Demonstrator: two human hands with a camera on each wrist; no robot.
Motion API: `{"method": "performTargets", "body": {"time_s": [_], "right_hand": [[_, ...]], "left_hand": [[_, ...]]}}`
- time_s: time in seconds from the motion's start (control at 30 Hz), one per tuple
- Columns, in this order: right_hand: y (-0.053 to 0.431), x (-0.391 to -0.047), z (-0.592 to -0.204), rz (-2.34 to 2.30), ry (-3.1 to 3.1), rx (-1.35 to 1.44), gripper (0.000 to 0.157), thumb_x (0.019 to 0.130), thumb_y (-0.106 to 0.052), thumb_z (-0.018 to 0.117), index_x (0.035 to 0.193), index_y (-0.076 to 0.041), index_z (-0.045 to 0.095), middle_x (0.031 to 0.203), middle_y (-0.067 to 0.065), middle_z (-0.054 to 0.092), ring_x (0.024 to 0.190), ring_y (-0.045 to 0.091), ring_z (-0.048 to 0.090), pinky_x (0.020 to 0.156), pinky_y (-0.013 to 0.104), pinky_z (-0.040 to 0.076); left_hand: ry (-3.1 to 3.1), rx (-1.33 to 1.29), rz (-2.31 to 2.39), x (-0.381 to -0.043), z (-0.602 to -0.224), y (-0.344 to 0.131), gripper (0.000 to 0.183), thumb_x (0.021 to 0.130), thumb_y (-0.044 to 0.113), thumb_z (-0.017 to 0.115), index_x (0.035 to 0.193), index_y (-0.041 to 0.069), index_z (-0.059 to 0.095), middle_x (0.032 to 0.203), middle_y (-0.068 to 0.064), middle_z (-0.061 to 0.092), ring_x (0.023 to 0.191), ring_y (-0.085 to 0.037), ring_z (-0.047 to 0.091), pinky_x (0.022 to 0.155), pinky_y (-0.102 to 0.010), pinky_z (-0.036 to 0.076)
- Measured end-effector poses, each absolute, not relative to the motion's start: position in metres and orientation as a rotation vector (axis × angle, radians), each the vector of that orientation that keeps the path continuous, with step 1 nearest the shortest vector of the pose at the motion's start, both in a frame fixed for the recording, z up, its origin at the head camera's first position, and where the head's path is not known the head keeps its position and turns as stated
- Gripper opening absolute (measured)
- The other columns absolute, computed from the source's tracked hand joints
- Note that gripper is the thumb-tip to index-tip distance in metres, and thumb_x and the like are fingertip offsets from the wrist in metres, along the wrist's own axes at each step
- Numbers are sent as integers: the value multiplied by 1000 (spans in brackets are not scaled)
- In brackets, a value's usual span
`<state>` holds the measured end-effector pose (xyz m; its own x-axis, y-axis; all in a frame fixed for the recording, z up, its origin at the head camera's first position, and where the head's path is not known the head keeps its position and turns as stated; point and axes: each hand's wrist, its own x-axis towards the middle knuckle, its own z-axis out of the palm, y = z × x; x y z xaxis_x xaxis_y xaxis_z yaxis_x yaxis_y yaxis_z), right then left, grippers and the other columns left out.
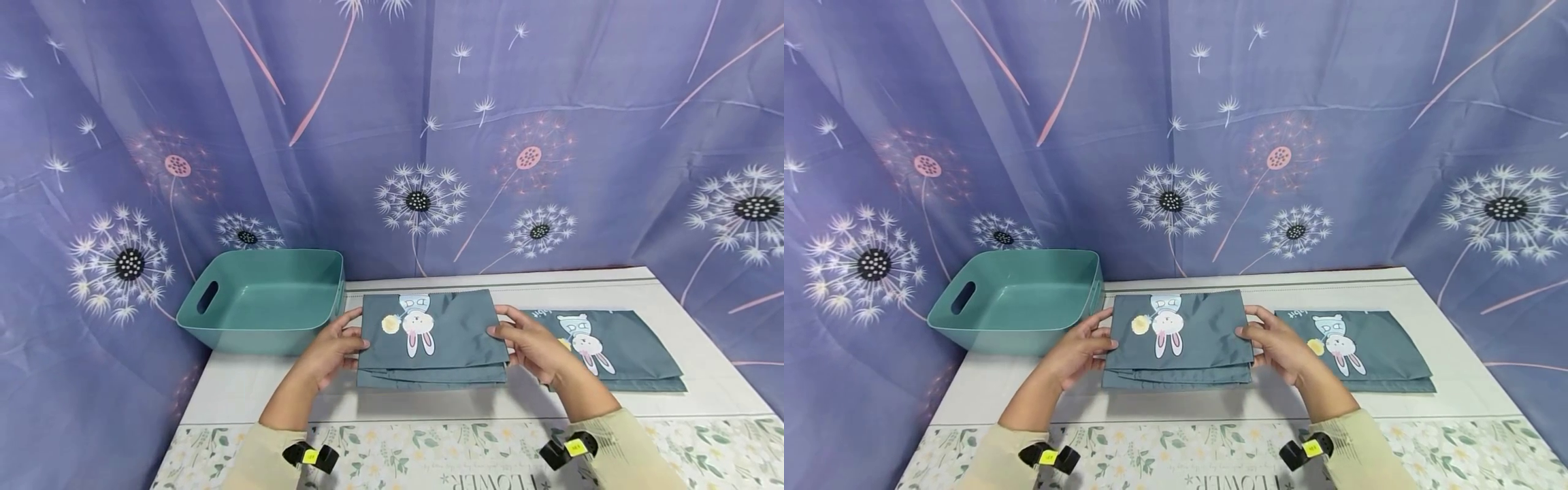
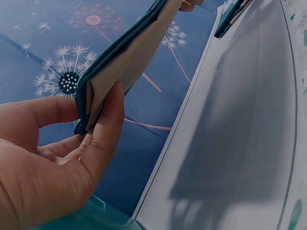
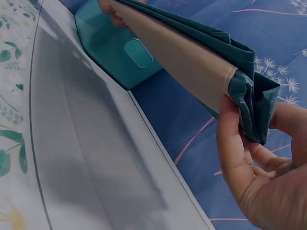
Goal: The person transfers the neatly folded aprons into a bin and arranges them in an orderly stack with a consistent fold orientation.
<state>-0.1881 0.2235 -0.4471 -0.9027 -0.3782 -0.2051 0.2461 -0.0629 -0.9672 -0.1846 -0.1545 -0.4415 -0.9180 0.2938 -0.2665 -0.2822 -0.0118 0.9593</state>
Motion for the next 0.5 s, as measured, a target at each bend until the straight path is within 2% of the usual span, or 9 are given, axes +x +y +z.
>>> {"method": "performTargets", "body": {"time_s": [0.3,0.5], "right_hand": [[222,-190,-438,-1997,1850,-118,39,100,-10,57,135,-20,41,95,-9,61,71,2,61,50,19,51],[220,-190,-436,-2018,1819,-139,38,101,-11,57,135,-20,42,96,-10,64,71,3,64,51,19,53]], "left_hand": [[1927,5,1965,-186,-432,-156,78,90,1,61,159,17,29,111,-4,62,85,-14,59,69,-30,49],[1930,-15,1967,-186,-428,-157,77,89,0,60,158,20,32,108,-2,59,85,-14,59,70,-30,50]]}}
